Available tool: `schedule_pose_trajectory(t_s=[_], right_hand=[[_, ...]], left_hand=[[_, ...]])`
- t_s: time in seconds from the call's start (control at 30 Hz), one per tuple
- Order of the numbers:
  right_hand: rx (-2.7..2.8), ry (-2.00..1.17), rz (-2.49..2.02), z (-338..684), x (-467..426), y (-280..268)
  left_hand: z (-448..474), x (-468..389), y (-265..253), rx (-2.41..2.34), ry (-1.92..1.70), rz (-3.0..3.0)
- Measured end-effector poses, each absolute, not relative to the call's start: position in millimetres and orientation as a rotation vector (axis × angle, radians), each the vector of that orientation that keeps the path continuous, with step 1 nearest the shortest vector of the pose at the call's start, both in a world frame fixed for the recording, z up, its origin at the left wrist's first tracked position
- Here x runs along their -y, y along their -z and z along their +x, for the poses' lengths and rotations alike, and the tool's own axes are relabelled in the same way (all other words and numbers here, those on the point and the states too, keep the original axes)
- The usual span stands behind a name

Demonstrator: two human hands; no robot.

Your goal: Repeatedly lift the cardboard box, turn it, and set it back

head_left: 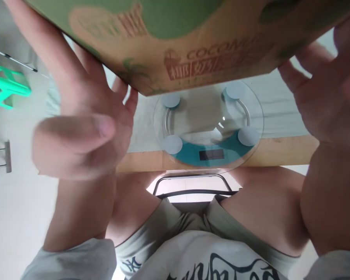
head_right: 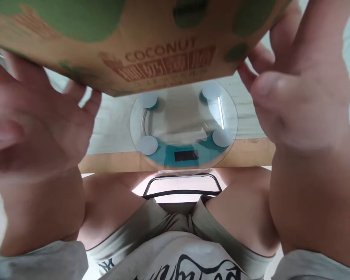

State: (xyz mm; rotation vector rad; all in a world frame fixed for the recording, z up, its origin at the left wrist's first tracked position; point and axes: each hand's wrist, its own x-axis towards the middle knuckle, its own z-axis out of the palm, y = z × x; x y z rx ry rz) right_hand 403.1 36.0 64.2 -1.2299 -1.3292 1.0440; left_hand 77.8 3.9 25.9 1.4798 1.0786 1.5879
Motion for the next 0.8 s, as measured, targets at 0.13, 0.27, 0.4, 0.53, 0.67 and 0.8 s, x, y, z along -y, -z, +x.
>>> schedule_pose_trajectory(t_s=[0.13, 0.27, 0.4, 0.53, 0.67, 0.8], right_hand=[[1.640, -1.149, -1.034, 417, 0, -49], [1.653, -1.284, -0.960, 421, 28, -42], [1.595, -1.293, -1.074, 421, 43, -41], [1.593, -1.294, -1.085, 432, 42, -27], [1.440, -1.286, -1.139, 446, 40, -12], [1.168, -1.124, -1.266, 448, 27, -8]], left_hand=[[66, 36, -43, -0.921, -1.418, 1.389], [48, 60, -51, -0.827, -1.214, 1.308], [41, 61, -24, -0.708, -1.093, 1.414], [41, 64, -3, -0.748, -1.096, 1.414], [47, 78, -23, -0.936, -1.140, 1.239], [54, 55, -32, -0.987, -1.553, 1.058]])
